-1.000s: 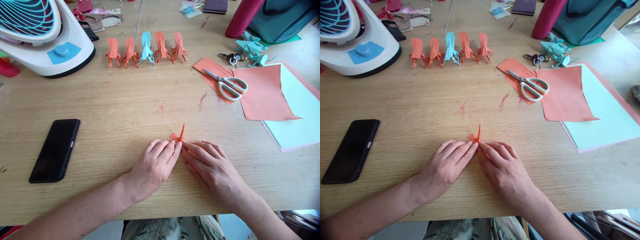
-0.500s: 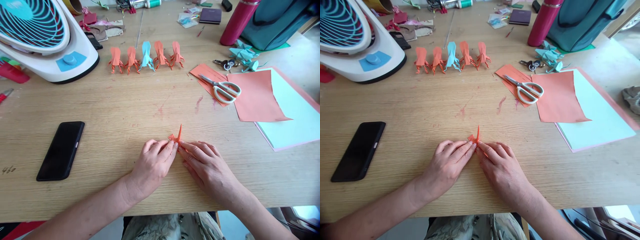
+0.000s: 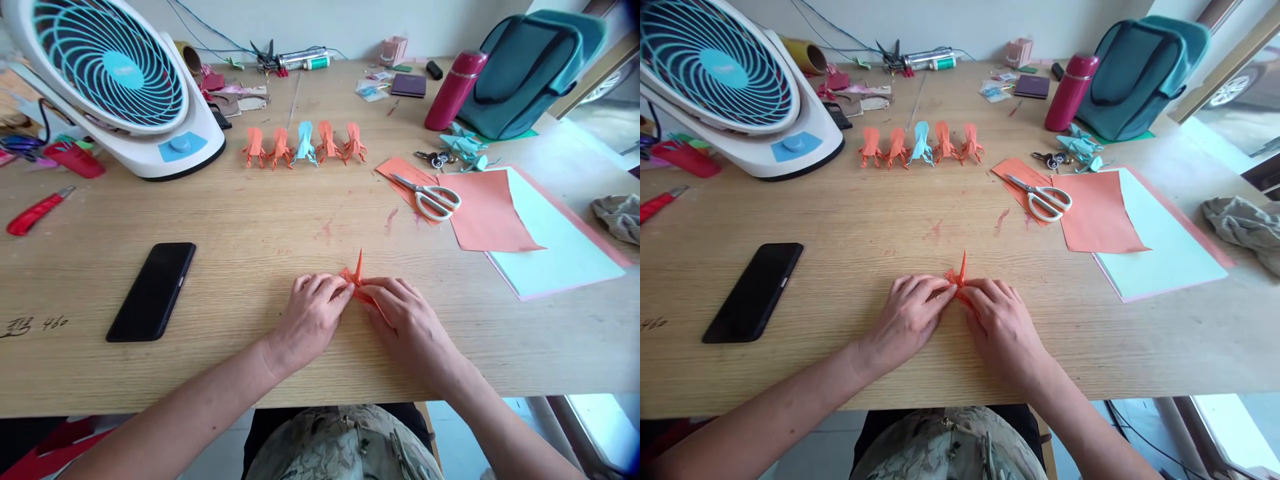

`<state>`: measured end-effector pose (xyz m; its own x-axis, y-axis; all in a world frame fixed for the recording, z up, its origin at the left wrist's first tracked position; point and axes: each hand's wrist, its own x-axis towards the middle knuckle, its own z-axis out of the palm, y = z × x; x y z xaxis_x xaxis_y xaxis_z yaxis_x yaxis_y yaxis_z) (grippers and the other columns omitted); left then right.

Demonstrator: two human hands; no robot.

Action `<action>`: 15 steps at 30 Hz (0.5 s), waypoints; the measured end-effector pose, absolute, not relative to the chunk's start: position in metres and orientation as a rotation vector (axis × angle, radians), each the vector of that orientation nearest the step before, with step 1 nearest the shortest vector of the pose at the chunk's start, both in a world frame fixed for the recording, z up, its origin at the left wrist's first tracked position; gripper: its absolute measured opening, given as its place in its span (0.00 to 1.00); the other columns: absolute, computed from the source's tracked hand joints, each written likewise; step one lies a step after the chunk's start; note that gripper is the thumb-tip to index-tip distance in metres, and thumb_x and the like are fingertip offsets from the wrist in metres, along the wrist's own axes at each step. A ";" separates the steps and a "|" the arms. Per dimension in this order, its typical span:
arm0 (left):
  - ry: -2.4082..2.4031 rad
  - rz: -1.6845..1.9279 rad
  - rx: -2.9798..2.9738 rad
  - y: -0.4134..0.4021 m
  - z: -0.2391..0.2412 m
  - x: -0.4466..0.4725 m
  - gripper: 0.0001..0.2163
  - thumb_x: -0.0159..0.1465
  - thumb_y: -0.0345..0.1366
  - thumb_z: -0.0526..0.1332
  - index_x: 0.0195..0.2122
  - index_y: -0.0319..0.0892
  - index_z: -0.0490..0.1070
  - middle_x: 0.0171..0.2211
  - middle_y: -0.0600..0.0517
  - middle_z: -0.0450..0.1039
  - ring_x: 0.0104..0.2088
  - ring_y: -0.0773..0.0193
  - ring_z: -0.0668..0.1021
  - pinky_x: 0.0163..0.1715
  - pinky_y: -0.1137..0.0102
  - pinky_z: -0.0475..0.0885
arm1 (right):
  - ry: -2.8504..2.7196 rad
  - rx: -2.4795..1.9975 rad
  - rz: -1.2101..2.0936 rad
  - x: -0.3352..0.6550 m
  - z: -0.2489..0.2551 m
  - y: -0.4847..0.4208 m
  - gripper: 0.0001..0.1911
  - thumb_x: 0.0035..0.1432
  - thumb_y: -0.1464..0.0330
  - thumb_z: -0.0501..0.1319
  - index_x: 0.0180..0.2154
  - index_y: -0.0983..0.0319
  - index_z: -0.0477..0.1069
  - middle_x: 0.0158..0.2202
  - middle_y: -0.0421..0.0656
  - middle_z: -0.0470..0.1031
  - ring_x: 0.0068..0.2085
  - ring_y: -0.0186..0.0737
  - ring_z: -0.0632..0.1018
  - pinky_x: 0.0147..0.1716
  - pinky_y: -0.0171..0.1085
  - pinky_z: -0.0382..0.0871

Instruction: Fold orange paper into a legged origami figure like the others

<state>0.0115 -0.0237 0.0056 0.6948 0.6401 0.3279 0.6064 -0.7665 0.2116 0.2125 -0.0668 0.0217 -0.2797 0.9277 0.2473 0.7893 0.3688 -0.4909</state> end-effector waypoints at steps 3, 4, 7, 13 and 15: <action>1.036 0.616 2.757 -0.024 0.006 0.011 0.14 0.70 0.28 0.58 0.55 0.41 0.74 0.48 0.46 0.78 0.47 0.56 0.76 0.45 0.60 0.67 | -1.981 -1.626 0.387 0.209 0.020 -0.059 0.08 0.70 0.69 0.55 0.44 0.60 0.74 0.39 0.46 0.77 0.36 0.41 0.78 0.35 0.39 0.71; 1.033 0.627 2.738 -0.023 0.006 0.011 0.13 0.70 0.28 0.58 0.54 0.41 0.74 0.47 0.47 0.78 0.46 0.57 0.75 0.45 0.61 0.67 | -1.946 -1.677 0.380 0.208 0.019 -0.056 0.08 0.69 0.69 0.56 0.41 0.60 0.73 0.37 0.45 0.77 0.34 0.40 0.78 0.33 0.38 0.70; 1.030 0.678 2.650 -0.020 0.007 0.012 0.10 0.71 0.29 0.58 0.50 0.42 0.76 0.44 0.48 0.78 0.45 0.59 0.75 0.45 0.62 0.67 | -1.932 -1.816 0.389 0.204 0.018 -0.047 0.06 0.67 0.68 0.58 0.36 0.60 0.72 0.34 0.43 0.77 0.33 0.40 0.77 0.32 0.37 0.67; 1.083 0.761 2.403 -0.009 0.006 0.012 0.03 0.67 0.29 0.65 0.34 0.41 0.75 0.35 0.51 0.75 0.38 0.61 0.75 0.40 0.65 0.70 | -1.986 -1.937 0.413 0.193 0.021 -0.046 0.07 0.63 0.68 0.62 0.31 0.60 0.70 0.34 0.42 0.75 0.32 0.38 0.77 0.31 0.35 0.64; 1.111 0.771 2.345 -0.007 0.005 0.011 0.05 0.64 0.28 0.68 0.32 0.40 0.73 0.34 0.52 0.75 0.38 0.61 0.75 0.40 0.66 0.70 | -1.996 -1.928 0.421 0.190 0.022 -0.049 0.08 0.64 0.68 0.60 0.30 0.60 0.70 0.34 0.42 0.75 0.32 0.38 0.77 0.31 0.35 0.64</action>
<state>0.0114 -0.0066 0.0052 0.5239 0.7981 0.2974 0.5582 -0.5855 0.5879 0.1898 -0.0490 0.0220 -0.0275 0.9991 0.0332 0.9004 0.0392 -0.4333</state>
